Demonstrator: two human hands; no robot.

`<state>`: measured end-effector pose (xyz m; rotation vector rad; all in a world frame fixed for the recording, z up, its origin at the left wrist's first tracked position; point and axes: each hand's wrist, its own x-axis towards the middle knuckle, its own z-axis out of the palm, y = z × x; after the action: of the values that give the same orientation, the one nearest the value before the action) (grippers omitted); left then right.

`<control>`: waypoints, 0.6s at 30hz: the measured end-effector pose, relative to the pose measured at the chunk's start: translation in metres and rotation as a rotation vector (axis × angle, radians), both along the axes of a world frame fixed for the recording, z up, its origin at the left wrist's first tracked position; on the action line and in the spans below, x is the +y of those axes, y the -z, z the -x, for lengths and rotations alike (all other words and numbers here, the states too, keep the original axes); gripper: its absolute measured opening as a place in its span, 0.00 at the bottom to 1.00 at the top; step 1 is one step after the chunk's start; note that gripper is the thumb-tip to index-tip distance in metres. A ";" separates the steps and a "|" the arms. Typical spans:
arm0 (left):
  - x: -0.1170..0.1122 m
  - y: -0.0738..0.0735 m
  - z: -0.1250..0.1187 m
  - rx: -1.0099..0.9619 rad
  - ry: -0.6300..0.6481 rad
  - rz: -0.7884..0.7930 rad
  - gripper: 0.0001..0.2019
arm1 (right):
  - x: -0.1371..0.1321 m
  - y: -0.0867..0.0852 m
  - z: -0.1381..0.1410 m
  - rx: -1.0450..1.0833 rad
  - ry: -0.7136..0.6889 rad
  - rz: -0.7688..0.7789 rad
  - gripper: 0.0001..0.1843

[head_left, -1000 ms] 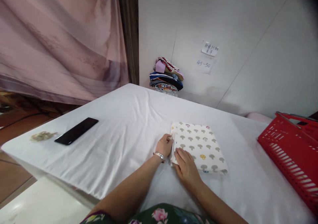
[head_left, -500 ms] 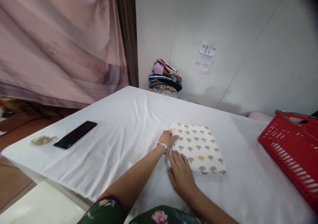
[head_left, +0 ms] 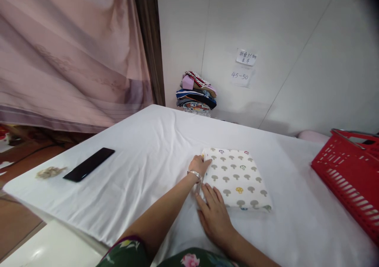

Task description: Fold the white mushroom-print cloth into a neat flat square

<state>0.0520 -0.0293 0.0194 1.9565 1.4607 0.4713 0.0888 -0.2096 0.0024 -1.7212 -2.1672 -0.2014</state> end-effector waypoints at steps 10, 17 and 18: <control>-0.002 -0.001 -0.004 0.102 -0.007 -0.026 0.15 | 0.000 0.000 0.000 0.001 -0.004 0.014 0.26; 0.012 -0.007 -0.016 0.120 -0.020 -0.018 0.24 | 0.000 -0.002 0.000 -0.006 0.007 0.045 0.26; 0.014 -0.007 -0.019 0.127 -0.028 -0.020 0.23 | 0.000 -0.002 0.000 -0.010 0.012 0.046 0.27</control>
<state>0.0708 -0.0153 0.0267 2.0158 1.5695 0.3809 0.0884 -0.2099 0.0047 -1.7620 -2.1852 -0.1641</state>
